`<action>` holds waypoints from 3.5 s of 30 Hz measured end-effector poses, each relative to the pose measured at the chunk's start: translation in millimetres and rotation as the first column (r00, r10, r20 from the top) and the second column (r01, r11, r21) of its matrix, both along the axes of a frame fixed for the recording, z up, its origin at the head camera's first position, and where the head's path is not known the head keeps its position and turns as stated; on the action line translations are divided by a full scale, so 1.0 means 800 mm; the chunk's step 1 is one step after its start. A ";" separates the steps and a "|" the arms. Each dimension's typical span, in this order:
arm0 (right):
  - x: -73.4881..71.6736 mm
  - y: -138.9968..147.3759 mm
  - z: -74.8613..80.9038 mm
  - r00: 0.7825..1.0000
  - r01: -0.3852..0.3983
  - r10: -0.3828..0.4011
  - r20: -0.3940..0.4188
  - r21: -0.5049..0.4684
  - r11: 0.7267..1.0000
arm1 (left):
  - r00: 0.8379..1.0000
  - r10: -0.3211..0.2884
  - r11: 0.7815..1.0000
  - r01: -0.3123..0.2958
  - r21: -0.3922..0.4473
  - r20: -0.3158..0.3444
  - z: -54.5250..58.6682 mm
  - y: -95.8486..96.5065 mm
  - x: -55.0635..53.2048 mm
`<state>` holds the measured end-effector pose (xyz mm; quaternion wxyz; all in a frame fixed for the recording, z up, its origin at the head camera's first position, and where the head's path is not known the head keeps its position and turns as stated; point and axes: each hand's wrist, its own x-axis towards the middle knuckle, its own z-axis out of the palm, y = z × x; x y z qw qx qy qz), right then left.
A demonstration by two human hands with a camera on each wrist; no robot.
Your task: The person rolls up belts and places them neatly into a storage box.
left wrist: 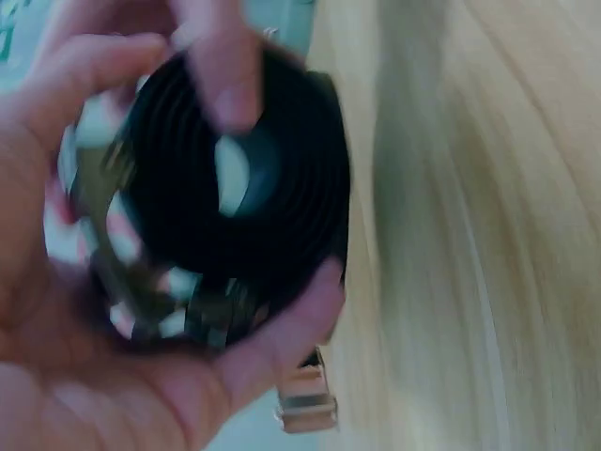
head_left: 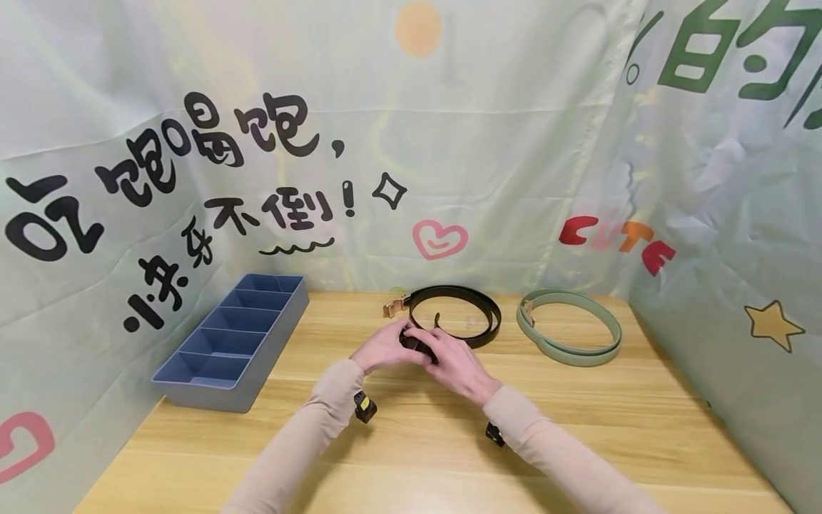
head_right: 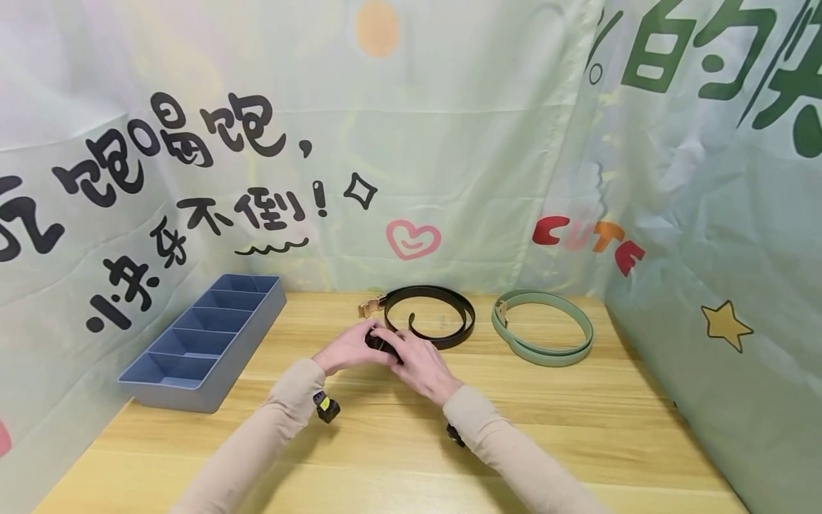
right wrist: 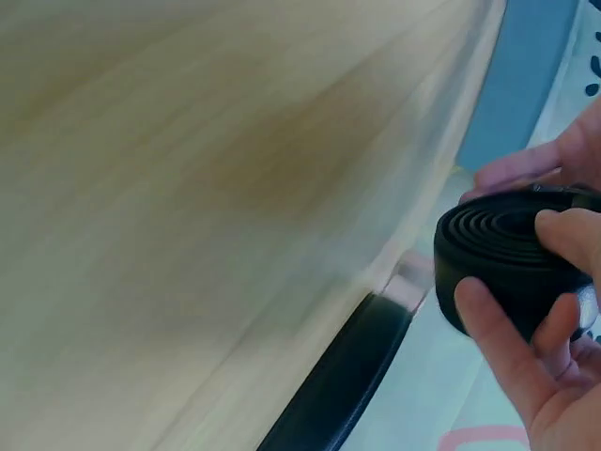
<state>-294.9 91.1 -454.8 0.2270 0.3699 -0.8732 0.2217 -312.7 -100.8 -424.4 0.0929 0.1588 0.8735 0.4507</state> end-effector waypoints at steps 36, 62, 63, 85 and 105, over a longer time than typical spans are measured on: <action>-0.021 -0.107 0.023 0.955 -0.158 0.200 0.218 -0.193 0.968 | 0.924 0.319 0.920 -0.355 -0.164 -0.213 0.053 -0.178 0.020; 0.024 -0.271 0.043 0.960 -0.225 0.276 -0.040 0.475 0.851 | 0.899 0.375 0.793 -0.437 -0.425 -0.225 0.094 -0.335 -0.003; 0.028 -0.277 0.043 0.958 -0.220 0.282 -0.056 0.489 0.844 | 0.906 0.362 0.791 -0.422 -0.443 -0.217 0.094 -0.337 -0.004; 0.061 -0.325 0.024 0.977 -0.179 0.211 0.038 0.683 0.708 | 0.965 0.262 0.766 -0.206 -0.609 0.003 0.063 -0.360 -0.046; 0.051 -0.315 0.022 0.965 -0.230 0.253 0.074 0.706 0.669 | 0.967 0.249 0.706 -0.221 -0.673 -0.056 0.060 -0.373 -0.048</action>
